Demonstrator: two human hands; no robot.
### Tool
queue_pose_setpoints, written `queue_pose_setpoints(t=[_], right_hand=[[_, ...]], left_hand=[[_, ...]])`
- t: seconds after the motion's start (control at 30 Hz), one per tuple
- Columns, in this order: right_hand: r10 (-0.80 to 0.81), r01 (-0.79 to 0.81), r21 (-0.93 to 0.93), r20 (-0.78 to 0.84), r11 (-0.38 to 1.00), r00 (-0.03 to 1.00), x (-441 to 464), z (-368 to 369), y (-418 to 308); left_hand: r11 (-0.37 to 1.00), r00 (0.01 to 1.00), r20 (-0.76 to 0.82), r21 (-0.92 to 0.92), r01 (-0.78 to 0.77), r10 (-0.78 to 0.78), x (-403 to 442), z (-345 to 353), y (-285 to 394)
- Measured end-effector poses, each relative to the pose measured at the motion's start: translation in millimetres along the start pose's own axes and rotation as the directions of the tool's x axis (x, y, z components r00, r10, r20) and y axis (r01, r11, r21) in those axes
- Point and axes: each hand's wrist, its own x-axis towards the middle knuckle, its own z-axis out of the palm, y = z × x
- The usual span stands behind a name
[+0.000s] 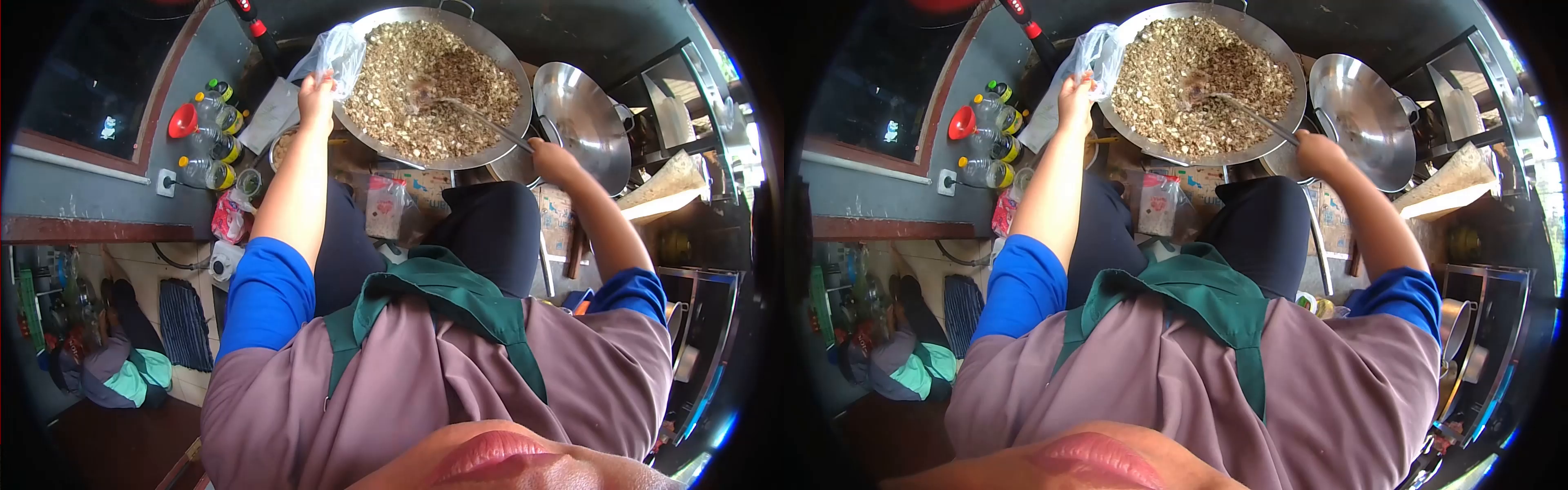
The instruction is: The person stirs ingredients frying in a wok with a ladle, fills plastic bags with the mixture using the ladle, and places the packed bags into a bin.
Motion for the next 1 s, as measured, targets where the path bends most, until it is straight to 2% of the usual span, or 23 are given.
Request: queue_pose_setpoints(t=[0.03,0.1,0.17,0.23,0.33,0.4,0.43,0.47,0.5,0.53,0.57,0.6,0.63,0.7,0.77,0.83,0.87,0.9,1.0], right_hand=[[-0.105,0.105,-0.021,-0.009,0.994,0.994,2.2,-11.6,9.3],[0.087,-0.169,0.36,0.233,0.918,0.969,-22.6,-74.6,1.5],[0.008,-0.194,0.528,0.335,0.827,0.942,-23.3,-102.9,26.2],[-0.036,-0.264,0.541,0.48,0.799,0.877,-28.8,-130.7,39.9],[-0.157,-0.352,0.592,0.64,0.725,0.752,-19.8,-131.9,38.4],[-0.226,-0.382,0.61,0.689,0.694,0.689,-13.8,-113.5,18.1],[-0.425,-0.472,0.738,0.669,0.483,0.61,3.7,-78.8,19.0],[-0.412,-0.546,0.764,0.646,0.345,0.643,10.8,-49.7,-5.0],[-0.512,-0.626,0.766,0.6,0.147,0.614,24.7,-15.6,-22.5],[-0.43,-0.608,0.792,0.567,0.052,0.703,23.3,-1.3,-58.9],[-0.441,-0.633,0.77,0.542,-0.08,0.715,33.7,23.8,-79.8],[-0.311,-0.533,0.836,0.477,-0.127,0.822,41.5,49.3,-98.2],[-0.312,-0.454,0.877,0.392,-0.158,0.865,43.5,66.1,-111.9],[-0.216,-0.286,0.954,0.262,-0.087,0.941,39.8,101.5,-120.2],[-0.235,-0.31,0.934,0.266,-0.175,0.935,18.9,98.0,-111.8],[-0.206,-0.261,0.951,0.225,-0.168,0.952,-0.9,85.0,-94.1],[-0.184,-0.22,0.968,0.196,-0.118,0.963,-10.4,75.6,-85.2],[-0.153,-0.173,0.985,0.169,-0.011,0.974,-22.4,62.1,-77.4],[-0.153,-0.108,0.99,0.121,0.091,0.981,-52.6,33.8,-53.6]], left_hand=[[1.0,1.0,-0.002,0.016,0.006,-0.006,6.1,2.1,-1.5],[0.999,1.0,-0.002,0.047,0.023,-0.023,14.4,7.4,-6.3],[0.997,0.999,-0.018,0.076,0.028,-0.027,25.8,9.3,-13.3],[0.998,1.0,-0.02,0.059,0.023,-0.022,35.2,8.4,-21.2],[0.988,1.0,-0.003,0.151,0.029,-0.029,41.3,9.9,-25.1],[0.958,0.999,0.008,0.284,0.031,-0.034,44.8,11.3,-27.5],[0.937,0.999,0.013,0.348,0.028,-0.034,48.1,11.3,-28.3],[0.922,1.0,0.014,0.388,0.016,-0.023,51.2,10.5,-30.5],[0.915,0.999,0.009,0.402,0.032,-0.039,52.9,9.3,-33.6],[0.909,0.999,0.002,0.414,0.046,-0.052,55.2,8.3,-36.6],[0.903,0.998,-0.005,0.426,0.054,-0.057,60.7,8.1,-37.8],[0.902,0.998,-0.022,0.428,0.062,-0.059,64.8,9.1,-39.1],[0.897,0.997,-0.041,0.436,0.078,-0.066,64.7,8.4,-42.5],[0.868,0.998,-0.056,0.494,0.059,-0.036,80.1,0.3,-66.1],[0.838,0.999,-0.044,0.544,0.041,-0.021,85.6,2.9,-74.1],[0.823,0.997,-0.008,0.564,0.071,-0.081,83.0,14.1,-69.8],[0.814,0.994,0.011,0.574,0.084,-0.11,79.7,20.6,-66.2],[0.786,0.994,0.013,0.613,0.075,-0.104,78.8,25.1,-70.5],[0.723,0.994,0.04,0.69,0.045,-0.099,85.2,36.5,-91.0]])
